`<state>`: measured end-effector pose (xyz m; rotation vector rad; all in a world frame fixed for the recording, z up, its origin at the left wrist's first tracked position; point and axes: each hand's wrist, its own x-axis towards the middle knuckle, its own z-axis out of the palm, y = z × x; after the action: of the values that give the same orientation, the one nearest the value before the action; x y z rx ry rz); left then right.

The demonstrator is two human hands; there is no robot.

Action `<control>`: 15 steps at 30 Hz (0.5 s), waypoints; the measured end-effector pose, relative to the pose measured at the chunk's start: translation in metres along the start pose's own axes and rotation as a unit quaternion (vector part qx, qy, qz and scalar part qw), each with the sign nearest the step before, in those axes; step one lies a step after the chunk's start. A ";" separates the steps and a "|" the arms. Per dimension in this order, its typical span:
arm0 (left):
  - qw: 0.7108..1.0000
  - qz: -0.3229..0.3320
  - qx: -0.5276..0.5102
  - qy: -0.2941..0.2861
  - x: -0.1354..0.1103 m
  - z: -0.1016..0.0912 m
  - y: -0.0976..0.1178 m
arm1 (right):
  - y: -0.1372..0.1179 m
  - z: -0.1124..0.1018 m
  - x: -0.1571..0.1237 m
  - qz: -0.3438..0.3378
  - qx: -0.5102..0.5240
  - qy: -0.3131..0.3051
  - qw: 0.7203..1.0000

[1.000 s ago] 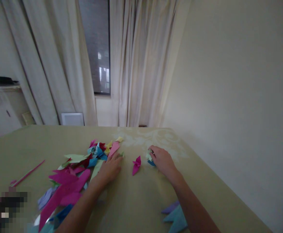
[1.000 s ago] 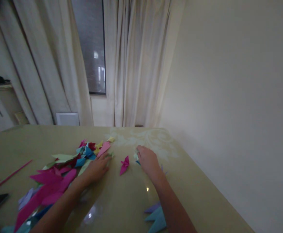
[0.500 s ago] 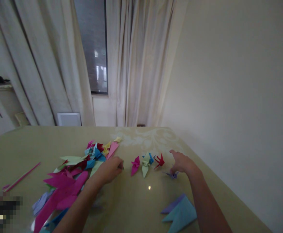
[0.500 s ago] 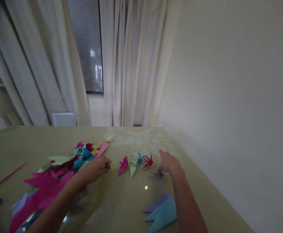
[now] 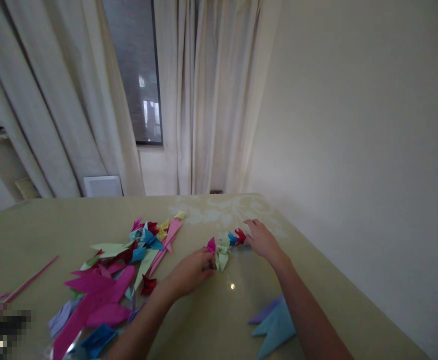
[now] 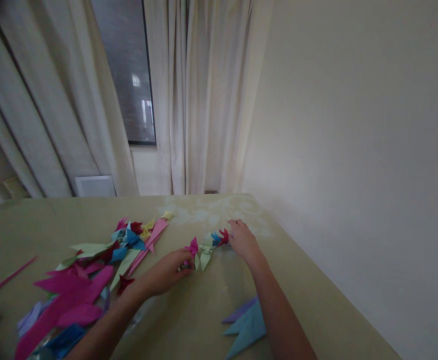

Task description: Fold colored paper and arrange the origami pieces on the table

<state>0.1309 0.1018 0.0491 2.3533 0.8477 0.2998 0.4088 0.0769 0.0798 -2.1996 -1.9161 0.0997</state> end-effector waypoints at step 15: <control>0.982 0.054 0.016 -0.183 -0.017 -0.005 0.040 | -0.046 0.052 -0.004 -0.106 0.006 -0.008 0.994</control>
<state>0.1362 0.0688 0.0777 2.3841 0.5531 -0.1036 0.3534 0.0851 0.0388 -1.9794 -2.1371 0.0934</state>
